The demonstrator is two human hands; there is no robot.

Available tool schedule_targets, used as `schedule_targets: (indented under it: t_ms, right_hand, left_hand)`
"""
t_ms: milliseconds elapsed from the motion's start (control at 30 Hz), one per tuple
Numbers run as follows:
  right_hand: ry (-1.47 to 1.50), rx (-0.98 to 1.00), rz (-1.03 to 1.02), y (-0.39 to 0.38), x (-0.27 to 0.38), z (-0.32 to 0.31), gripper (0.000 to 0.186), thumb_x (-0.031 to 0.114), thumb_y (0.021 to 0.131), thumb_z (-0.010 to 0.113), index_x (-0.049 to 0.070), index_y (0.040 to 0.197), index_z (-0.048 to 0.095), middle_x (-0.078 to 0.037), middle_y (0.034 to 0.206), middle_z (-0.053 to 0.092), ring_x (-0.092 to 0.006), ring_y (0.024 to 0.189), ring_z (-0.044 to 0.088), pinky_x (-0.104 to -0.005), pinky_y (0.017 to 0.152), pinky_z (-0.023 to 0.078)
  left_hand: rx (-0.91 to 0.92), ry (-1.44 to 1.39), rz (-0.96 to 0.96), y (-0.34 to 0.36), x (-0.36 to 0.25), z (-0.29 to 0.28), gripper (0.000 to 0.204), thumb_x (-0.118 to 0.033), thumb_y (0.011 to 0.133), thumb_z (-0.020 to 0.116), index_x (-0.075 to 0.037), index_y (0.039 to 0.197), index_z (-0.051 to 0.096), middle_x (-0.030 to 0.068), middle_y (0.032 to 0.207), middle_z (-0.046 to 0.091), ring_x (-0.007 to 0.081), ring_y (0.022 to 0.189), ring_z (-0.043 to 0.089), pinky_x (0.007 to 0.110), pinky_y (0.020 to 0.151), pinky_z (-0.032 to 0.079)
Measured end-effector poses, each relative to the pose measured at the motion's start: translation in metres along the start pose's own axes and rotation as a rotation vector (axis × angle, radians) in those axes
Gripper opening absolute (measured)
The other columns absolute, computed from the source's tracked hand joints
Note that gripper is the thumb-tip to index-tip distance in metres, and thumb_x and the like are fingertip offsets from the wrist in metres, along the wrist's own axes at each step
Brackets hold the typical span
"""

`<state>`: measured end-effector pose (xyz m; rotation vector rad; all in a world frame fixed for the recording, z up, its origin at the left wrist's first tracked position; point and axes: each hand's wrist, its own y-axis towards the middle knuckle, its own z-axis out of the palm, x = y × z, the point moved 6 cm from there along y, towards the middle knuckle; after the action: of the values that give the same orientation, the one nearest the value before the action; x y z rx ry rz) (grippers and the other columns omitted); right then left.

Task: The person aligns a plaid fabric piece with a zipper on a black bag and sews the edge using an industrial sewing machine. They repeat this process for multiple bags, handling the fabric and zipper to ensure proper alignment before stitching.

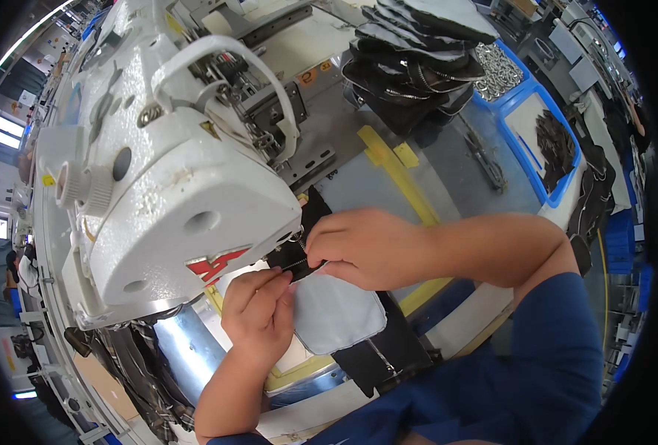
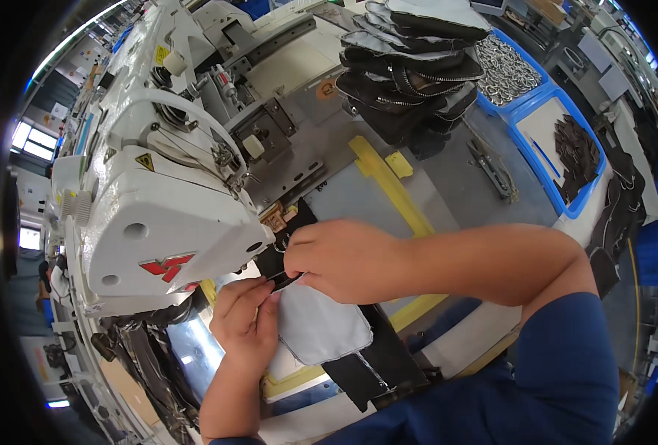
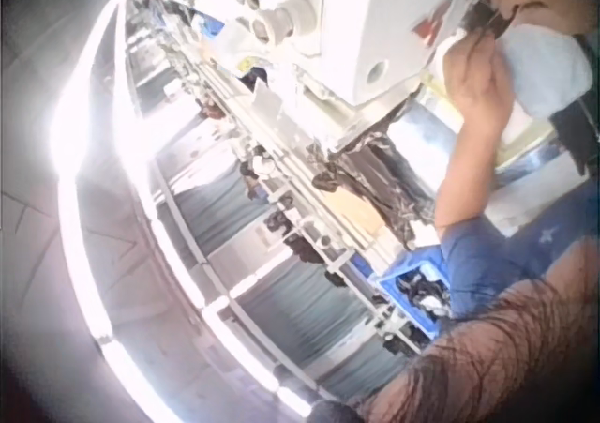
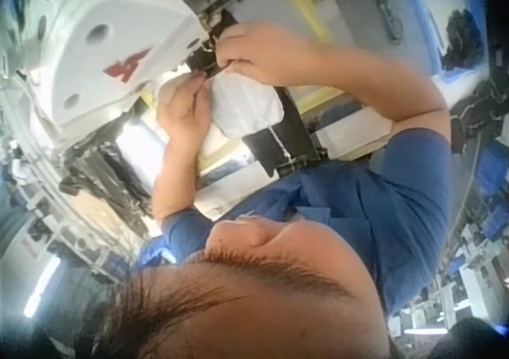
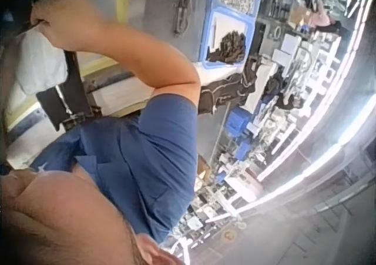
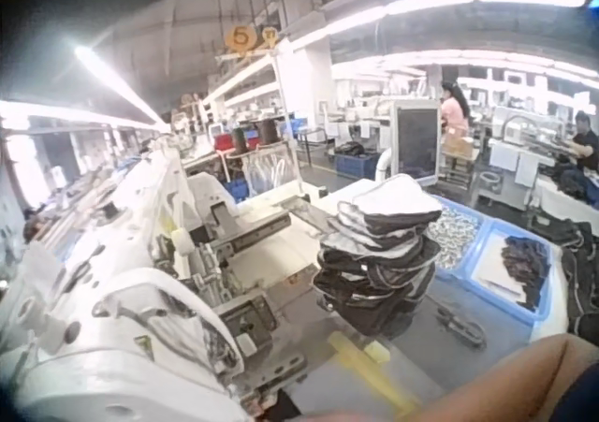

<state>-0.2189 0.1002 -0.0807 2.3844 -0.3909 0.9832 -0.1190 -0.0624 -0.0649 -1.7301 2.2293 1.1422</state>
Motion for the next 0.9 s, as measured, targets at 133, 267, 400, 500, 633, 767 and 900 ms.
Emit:
schedule_targets:
  t_ms: [133,267,400,500,633,767,900]
  right_hand:
    - [-0.17,-0.11,-0.21,0.003,0.011,-0.004,0.008,0.013,0.092,0.072,0.007,0.097,0.068,-0.007,0.098,0.065,-0.0295,0.083,0.068,-0.0414,0.075,0.056]
    - [-0.214,-0.027,-0.146,-0.001,0.017,-0.005,0.01,0.016,0.093,0.072,0.008,0.099,0.068,-0.006,0.095,0.063,-0.0275,0.081,0.068,-0.0393,0.07,0.057]
    - [-0.124,0.036,-0.056,0.0,0.013,-0.001,0.012,0.018,0.096,0.071,0.009,0.101,0.067,-0.006,0.095,0.063,-0.0268,0.082,0.068,-0.0385,0.069,0.057]
    - [-0.116,0.022,-0.065,0.0,0.011,0.003,0.013,0.015,0.091,0.076,0.01,0.101,0.069,-0.005,0.098,0.066,-0.0265,0.078,0.07,-0.0373,0.065,0.058]
    - [-0.06,0.026,-0.039,0.0,0.009,0.001,0.013,0.017,0.093,0.075,0.009,0.101,0.069,-0.007,0.097,0.067,-0.0282,0.083,0.07,-0.0388,0.068,0.058]
    - [0.042,0.063,0.063,0.002,0.003,0.002,0.014,0.019,0.095,0.072,0.007,0.1,0.069,-0.01,0.096,0.068,-0.0321,0.088,0.069,-0.0422,0.076,0.057]
    - [0.168,0.089,0.161,0.004,-0.001,0.001,0.015,0.018,0.093,0.073,0.005,0.1,0.071,-0.012,0.095,0.07,-0.0354,0.086,0.069,-0.0452,0.077,0.056]
  left_hand:
    - [0.0,-0.043,-0.005,-0.003,0.001,0.001,0.016,0.005,0.087,0.077,0.001,0.101,0.073,0.0147,0.1,0.074,0.0267,0.085,0.072,0.033,0.076,0.058]
    - [0.098,-0.424,-0.375,-0.011,0.019,0.011,0.014,0.004,0.091,0.073,0.002,0.104,0.07,0.0109,0.104,0.072,0.018,0.091,0.068,0.029,0.081,0.054]
    - [0.091,-0.599,-0.429,-0.015,0.022,0.015,0.016,0.0,0.09,0.074,0.003,0.106,0.071,0.0099,0.102,0.072,0.0157,0.089,0.066,0.028,0.081,0.052]
    - [0.058,-0.558,-0.405,-0.014,0.023,0.018,0.019,-0.002,0.086,0.079,0.003,0.103,0.074,0.013,0.095,0.074,0.0188,0.079,0.068,0.029,0.073,0.054]
    - [0.076,-0.477,-0.388,-0.008,0.019,0.017,0.015,-0.003,0.086,0.08,0.003,0.099,0.075,0.0127,0.09,0.074,0.0188,0.077,0.068,0.029,0.071,0.053]
    - [0.077,-0.43,-0.376,-0.007,0.018,0.016,0.012,-0.002,0.087,0.08,0.002,0.098,0.076,0.0119,0.087,0.074,0.0192,0.074,0.068,0.029,0.069,0.052]
    - [0.083,-0.402,-0.352,-0.007,0.015,0.015,0.011,-0.001,0.088,0.079,0.002,0.098,0.076,0.0121,0.087,0.074,0.02,0.073,0.068,0.029,0.067,0.052]
